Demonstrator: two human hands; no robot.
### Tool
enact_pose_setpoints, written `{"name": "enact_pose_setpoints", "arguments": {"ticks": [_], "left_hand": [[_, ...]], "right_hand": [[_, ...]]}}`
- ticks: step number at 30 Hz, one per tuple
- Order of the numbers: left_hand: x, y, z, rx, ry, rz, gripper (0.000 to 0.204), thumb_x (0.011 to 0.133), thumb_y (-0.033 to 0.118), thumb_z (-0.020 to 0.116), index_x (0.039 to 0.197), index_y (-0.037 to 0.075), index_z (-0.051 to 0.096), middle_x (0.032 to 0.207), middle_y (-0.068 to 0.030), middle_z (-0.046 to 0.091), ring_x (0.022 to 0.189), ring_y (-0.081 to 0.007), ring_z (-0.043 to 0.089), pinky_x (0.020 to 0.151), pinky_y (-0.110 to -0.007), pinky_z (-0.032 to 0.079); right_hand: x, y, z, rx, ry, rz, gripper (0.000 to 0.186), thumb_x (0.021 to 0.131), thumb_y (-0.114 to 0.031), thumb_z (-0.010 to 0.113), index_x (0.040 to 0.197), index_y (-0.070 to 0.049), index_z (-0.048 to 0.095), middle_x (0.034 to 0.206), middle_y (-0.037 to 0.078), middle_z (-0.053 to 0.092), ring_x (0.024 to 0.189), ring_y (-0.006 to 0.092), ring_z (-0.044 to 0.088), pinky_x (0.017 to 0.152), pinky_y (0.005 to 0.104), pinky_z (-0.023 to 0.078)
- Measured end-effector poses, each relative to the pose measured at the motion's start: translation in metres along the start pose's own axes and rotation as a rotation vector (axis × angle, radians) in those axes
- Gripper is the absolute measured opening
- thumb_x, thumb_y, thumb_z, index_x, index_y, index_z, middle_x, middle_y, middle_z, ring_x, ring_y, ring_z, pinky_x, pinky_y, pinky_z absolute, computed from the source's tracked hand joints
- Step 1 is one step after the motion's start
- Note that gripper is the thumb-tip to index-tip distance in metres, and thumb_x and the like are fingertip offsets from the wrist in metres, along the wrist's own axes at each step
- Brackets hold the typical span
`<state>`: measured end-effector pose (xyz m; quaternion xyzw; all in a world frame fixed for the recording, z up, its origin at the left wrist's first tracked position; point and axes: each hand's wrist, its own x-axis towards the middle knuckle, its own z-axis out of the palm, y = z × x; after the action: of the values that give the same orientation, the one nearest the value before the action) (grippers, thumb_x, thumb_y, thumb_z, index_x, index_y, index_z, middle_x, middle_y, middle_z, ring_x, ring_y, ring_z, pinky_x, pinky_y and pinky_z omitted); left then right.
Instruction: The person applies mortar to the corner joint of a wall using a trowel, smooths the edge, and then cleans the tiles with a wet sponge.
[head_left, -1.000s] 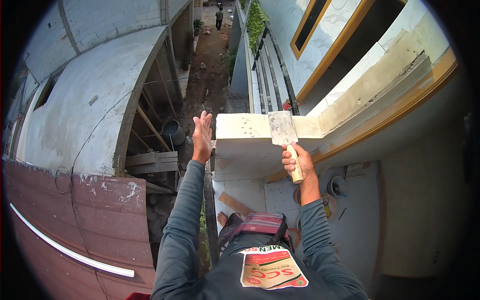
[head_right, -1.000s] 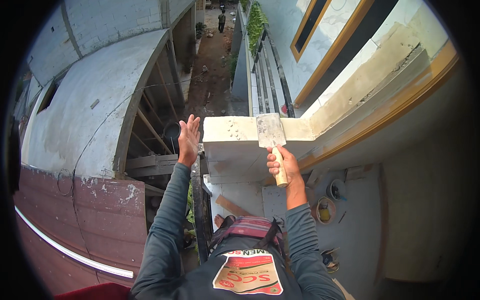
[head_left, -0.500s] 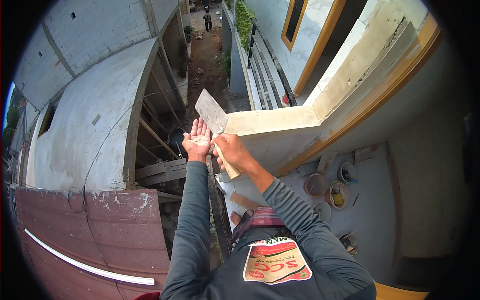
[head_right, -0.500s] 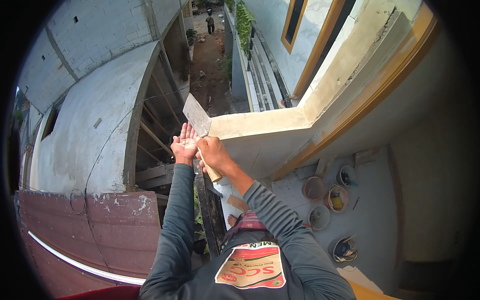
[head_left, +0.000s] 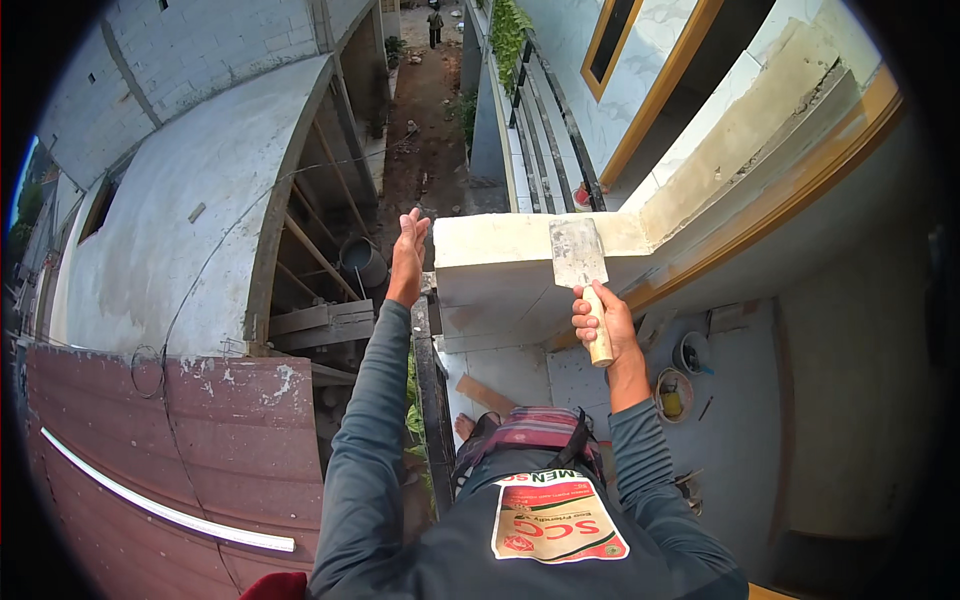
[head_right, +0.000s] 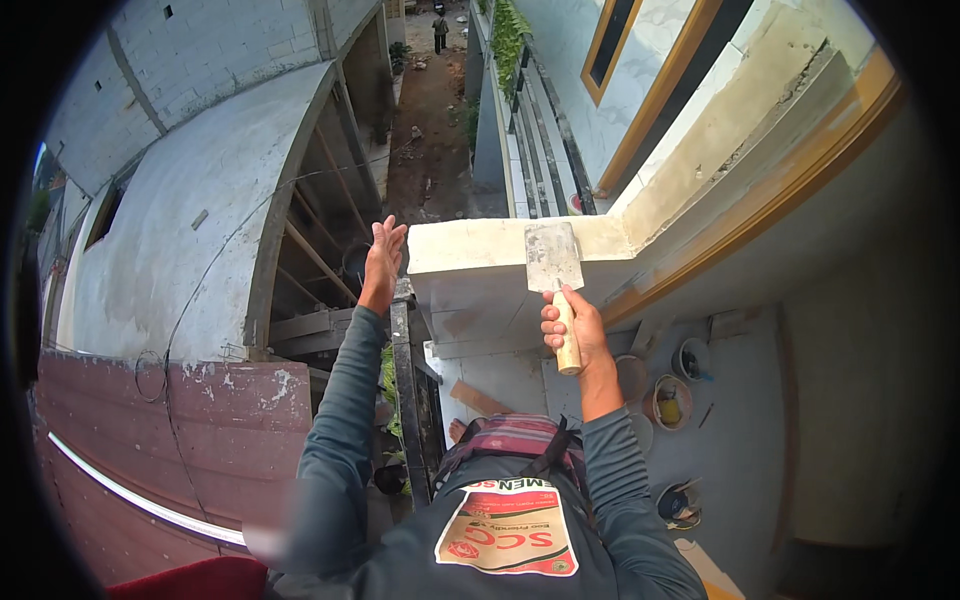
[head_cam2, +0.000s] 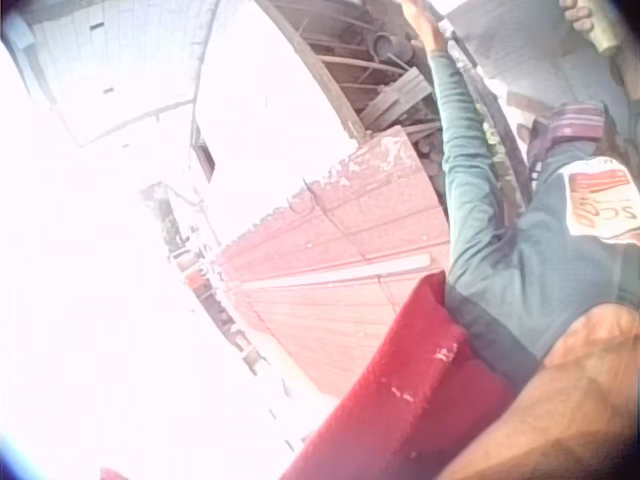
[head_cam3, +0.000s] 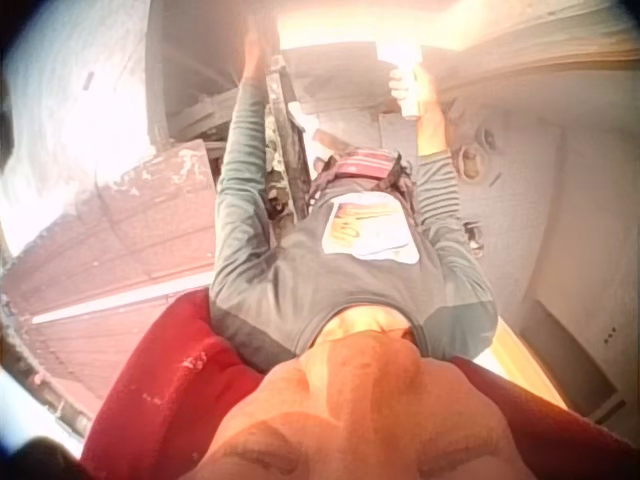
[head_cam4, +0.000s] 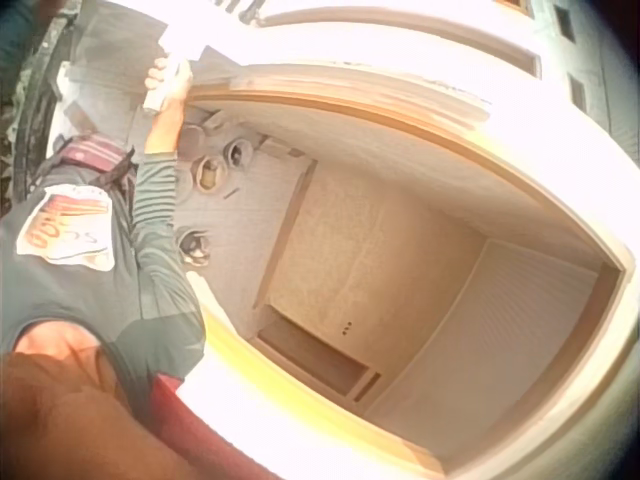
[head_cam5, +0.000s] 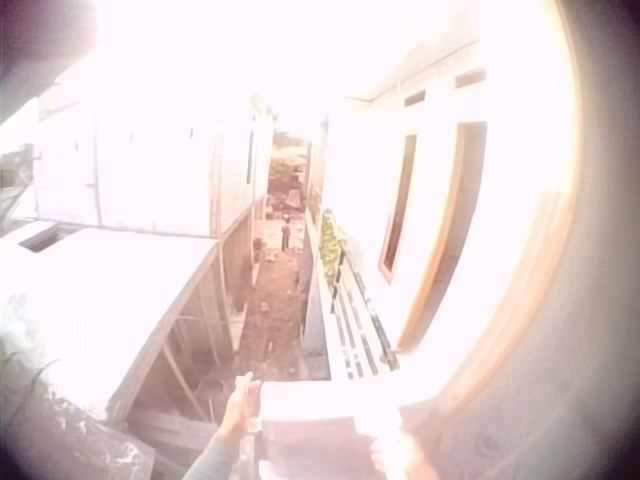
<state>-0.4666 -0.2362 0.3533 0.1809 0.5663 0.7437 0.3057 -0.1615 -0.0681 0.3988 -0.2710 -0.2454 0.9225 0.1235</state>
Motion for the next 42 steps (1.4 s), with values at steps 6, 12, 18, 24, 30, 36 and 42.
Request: {"name": "enact_pose_setpoints", "arguments": {"ticks": [6, 12, 18, 24, 30, 36, 42], "left_hand": [[-0.001, -0.016, 0.007, -0.383, -0.074, 0.072, 0.096, 0.096, 0.073, 0.019, 0.156, -0.002, 0.014, 0.161, -0.0211, 0.023, 0.151, -0.0306, 0.018, 0.123, -0.038, 0.01], [0.011, -0.032, -0.012, -0.861, 0.002, -0.121, 0.09, 0.098, 0.068, 0.027, 0.149, -0.005, 0.031, 0.153, -0.0221, 0.037, 0.142, -0.0378, 0.035, 0.119, -0.049, 0.024], [0.009, -0.021, -0.026, 0.304, 0.516, 0.117, 0.061, 0.099, 0.032, 0.054, 0.151, 0.004, 0.035, 0.148, -0.0242, 0.038, 0.143, -0.0343, 0.033, 0.117, -0.04, 0.025], [-0.063, 0.0, 0.091, 1.374, -0.075, 0.801, 0.062, 0.093, 0.022, 0.056, 0.151, 0.01, 0.037, 0.154, -0.0152, 0.036, 0.149, -0.0338, 0.023, 0.119, -0.055, 0.016], [-0.079, -0.038, 0.098, 1.407, -0.277, 0.704, 0.07, 0.092, 0.027, 0.058, 0.153, 0.008, 0.032, 0.16, -0.0144, 0.029, 0.149, -0.0312, 0.023, 0.12, -0.054, 0.016], [-0.071, -0.004, 0.023, 1.647, 0.103, 0.504, 0.071, 0.097, 0.051, 0.049, 0.148, 0.002, 0.04, 0.158, -0.0204, 0.031, 0.149, -0.0359, 0.022, 0.12, -0.055, 0.01], [-0.058, 0.026, 0.026, 1.597, 0.264, 0.463, 0.068, 0.102, 0.049, 0.041, 0.151, 0.003, 0.035, 0.161, -0.0192, 0.024, 0.152, -0.0357, 0.013, 0.12, -0.056, 0.007]], "right_hand": [[0.049, 0.07, 0.08, -0.098, -0.043, 0.132, 0.035, 0.102, -0.037, 0.049, 0.109, -0.003, 0.052, 0.075, 0.002, 0.051, 0.051, 0.0078, 0.045, 0.041, 0.0238, 0.042], [0.072, 0.096, 0.148, -0.558, -0.031, 0.025, 0.037, 0.102, -0.037, 0.049, 0.104, -0.001, 0.056, 0.074, 0.004, 0.055, 0.052, 0.0118, 0.054, 0.041, 0.028, 0.048], [0.019, 0.077, 0.135, -0.76, -0.025, -0.186, 0.039, 0.102, -0.038, 0.05, 0.101, 0.0, 0.058, 0.07, 0.005, 0.056, 0.049, 0.0116, 0.055, 0.04, 0.0299, 0.049], [-0.016, 0.022, 0.047, -0.376, 0.249, -0.315, 0.041, 0.101, -0.037, 0.052, 0.112, 0.003, 0.052, 0.07, 0.005, 0.053, 0.048, 0.0113, 0.052, 0.039, 0.0277, 0.045], [-0.024, 0.001, 0.01, -0.221, 0.25, -0.251, 0.042, 0.1, -0.037, 0.054, 0.114, 0.002, 0.052, 0.074, 0.005, 0.053, 0.051, 0.0095, 0.049, 0.041, 0.0249, 0.042], [-0.031, 0.007, -0.004, -0.11, 0.18, -0.183, 0.041, 0.101, -0.038, 0.053, 0.113, 0.001, 0.052, 0.074, 0.003, 0.051, 0.05, 0.0078, 0.046, 0.04, 0.0239, 0.041], [0.003, 0.065, 0.066, -0.122, -0.022, 0.078, 0.039, 0.102, -0.037, 0.051, 0.113, 0.0, 0.053, 0.075, 0.002, 0.052, 0.052, 0.0075, 0.046, 0.041, 0.0235, 0.042]]}}
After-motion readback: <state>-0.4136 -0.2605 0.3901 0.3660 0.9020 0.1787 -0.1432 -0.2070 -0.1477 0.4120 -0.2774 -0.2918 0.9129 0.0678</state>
